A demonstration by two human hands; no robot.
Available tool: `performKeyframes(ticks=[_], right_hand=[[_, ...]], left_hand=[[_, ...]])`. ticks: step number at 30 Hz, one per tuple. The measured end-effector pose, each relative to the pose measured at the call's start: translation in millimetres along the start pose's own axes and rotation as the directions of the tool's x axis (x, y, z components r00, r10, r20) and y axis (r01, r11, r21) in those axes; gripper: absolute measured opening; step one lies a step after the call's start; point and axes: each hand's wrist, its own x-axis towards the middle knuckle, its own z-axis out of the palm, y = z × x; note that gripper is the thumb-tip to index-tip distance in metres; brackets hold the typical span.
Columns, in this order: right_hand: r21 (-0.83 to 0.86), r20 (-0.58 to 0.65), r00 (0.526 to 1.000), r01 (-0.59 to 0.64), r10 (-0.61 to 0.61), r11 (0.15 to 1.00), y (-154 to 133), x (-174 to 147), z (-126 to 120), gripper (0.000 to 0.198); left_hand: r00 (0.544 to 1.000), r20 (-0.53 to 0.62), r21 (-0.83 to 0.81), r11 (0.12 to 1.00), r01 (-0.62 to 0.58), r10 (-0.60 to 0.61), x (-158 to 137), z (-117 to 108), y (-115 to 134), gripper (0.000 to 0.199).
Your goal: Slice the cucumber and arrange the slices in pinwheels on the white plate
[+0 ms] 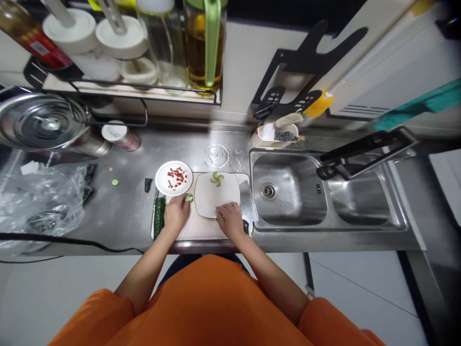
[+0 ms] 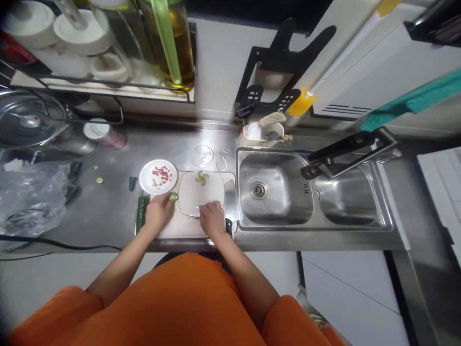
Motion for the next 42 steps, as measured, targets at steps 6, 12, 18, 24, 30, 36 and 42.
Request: performKeyframes(ticks=[6, 12, 18, 24, 30, 36, 42], right_hand=[[0.012, 0.043, 0.999, 0.007, -0.008, 1.000, -8, 6, -2, 0.022], [0.011, 0.080, 0.997, 0.022, -0.022, 1.000, -20, 11, 1, 0.022], [0.004, 0.128, 0.987, 0.094, -0.094, 0.996, -38, 24, 10, 0.022], [-0.103, 0.119, 0.989, 0.102, -0.089, 0.989, -62, 51, 26, 0.021], [-0.180, 0.110, 0.993, 0.051, -0.031, 0.982, -76, 66, 43, 0.021], [-0.186, 0.105, 0.994, -0.008, 0.028, 0.983, -81, 69, 48, 0.019], [0.005, 0.112, 0.993, -0.029, 0.028, 1.000, -74, 70, 42, 0.010]], left_hand=[[1.000, 0.011, 0.004, 1.000, 0.006, -0.007, 2, -1, 1, 0.021], [1.000, 0.012, 0.020, 1.000, 0.013, -0.013, 1, -3, 3, 0.017], [0.997, 0.040, -0.044, 0.997, 0.061, -0.059, -5, -9, 3, 0.019], [0.952, 0.061, -0.121, 0.944, 0.306, -0.301, -4, -14, 10, 0.028], [0.931, 0.085, -0.182, 0.914, 0.364, -0.354, 0, -15, 15, 0.023], [0.928, 0.061, -0.210, 0.904, 0.371, -0.367, 0, -15, 13, 0.023], [0.939, 0.082, -0.353, 0.871, 0.341, -0.334, -3, -19, 6, 0.024]])
